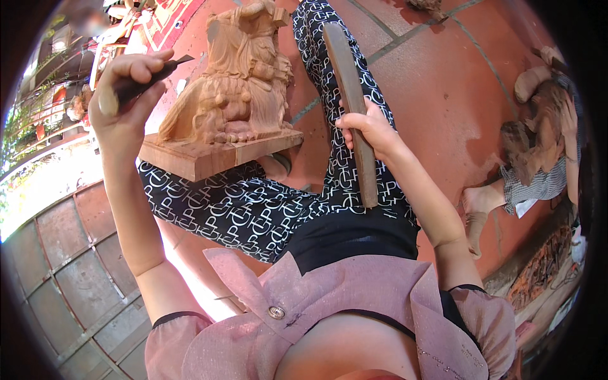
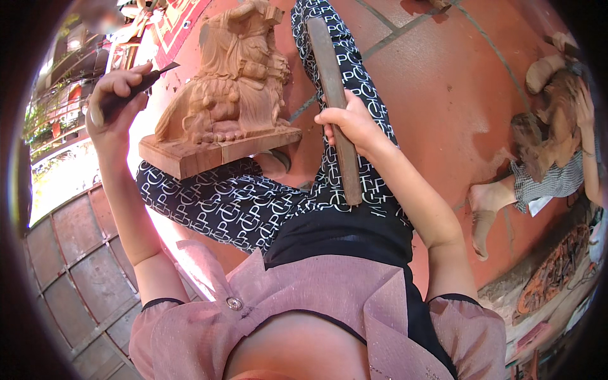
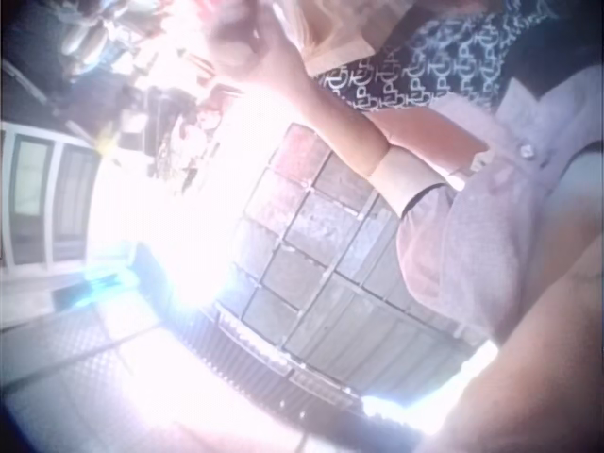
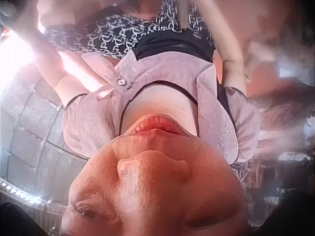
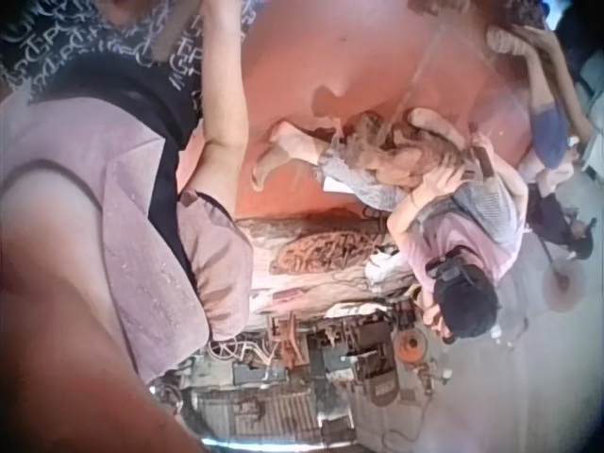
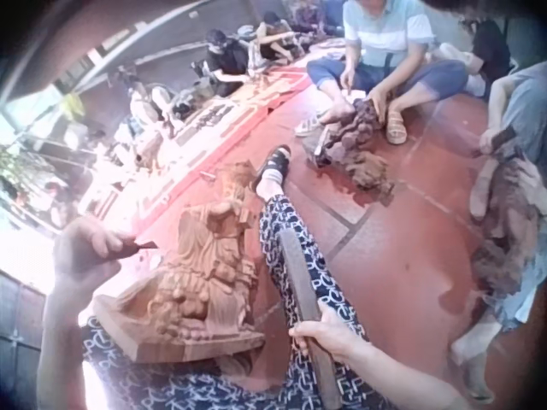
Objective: The person carves a wooden block using a chisel and mallet. They hold the chisel in one hand and strike it with the mallet to shape the wood, occasionally adjusting the block's position.
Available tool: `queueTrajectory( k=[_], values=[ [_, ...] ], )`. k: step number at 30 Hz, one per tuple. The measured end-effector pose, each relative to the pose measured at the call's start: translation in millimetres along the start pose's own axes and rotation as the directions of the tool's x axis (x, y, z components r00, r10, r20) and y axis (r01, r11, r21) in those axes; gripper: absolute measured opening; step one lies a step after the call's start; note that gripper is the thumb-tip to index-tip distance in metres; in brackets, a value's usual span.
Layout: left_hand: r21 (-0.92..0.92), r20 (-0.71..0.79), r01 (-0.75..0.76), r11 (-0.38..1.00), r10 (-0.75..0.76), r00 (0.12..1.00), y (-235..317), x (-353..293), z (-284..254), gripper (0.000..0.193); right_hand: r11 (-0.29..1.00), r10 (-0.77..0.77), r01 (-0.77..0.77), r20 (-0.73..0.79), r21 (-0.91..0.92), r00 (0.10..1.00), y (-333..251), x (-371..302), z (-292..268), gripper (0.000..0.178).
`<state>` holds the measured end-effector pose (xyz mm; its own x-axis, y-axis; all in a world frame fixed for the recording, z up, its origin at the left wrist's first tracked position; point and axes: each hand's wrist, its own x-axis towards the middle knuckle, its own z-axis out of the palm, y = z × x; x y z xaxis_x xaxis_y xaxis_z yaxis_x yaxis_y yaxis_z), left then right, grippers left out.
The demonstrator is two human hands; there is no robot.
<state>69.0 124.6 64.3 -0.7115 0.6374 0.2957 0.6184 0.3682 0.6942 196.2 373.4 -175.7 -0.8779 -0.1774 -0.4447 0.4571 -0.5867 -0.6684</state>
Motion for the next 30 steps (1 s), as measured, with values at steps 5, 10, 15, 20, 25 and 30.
queueTrajectory(
  k=[5, 10, 15, 20, 25, 30],
  values=[
    [-0.033, -0.041, 0.026, 0.999, -0.027, 0.999, -4.2, -5.7, 1.9, 0.025, 0.996, 0.089, -0.087, -0.098, 0.019, 0.991, 25.3, 8.4, -14.3, 0.040],
    [-0.080, -0.032, 0.070, 0.994, -0.072, 0.997, -15.9, -2.9, 6.7, 0.024, 0.994, 0.095, -0.090, -0.069, 0.066, 0.993, 19.0, 14.6, -21.4, 0.044],
    [-0.071, -0.009, 0.165, 0.984, -0.167, 0.986, -26.3, 0.6, 7.9, 0.028, 0.993, 0.102, -0.097, -0.079, 0.063, 0.992, 17.4, 16.8, -21.2, 0.045],
    [-0.145, -0.021, 0.185, 0.972, -0.189, 0.982, -43.7, 0.9, 13.1, 0.026, 0.992, 0.106, -0.100, -0.076, 0.079, 0.991, 14.9, 18.0, -20.0, 0.044],
    [-0.108, 0.048, 0.224, 0.969, -0.220, 0.974, -49.1, 0.3, 29.1, 0.026, 0.992, 0.113, -0.108, -0.076, 0.068, 0.991, 12.3, 19.8, -19.8, 0.043],
    [-0.042, 0.124, 0.218, 0.975, -0.211, 0.970, -56.8, -0.1, 41.4, 0.024, 0.994, 0.102, -0.098, -0.083, 0.057, 0.991, 12.6, 21.7, -19.1, 0.043]
  ],
)
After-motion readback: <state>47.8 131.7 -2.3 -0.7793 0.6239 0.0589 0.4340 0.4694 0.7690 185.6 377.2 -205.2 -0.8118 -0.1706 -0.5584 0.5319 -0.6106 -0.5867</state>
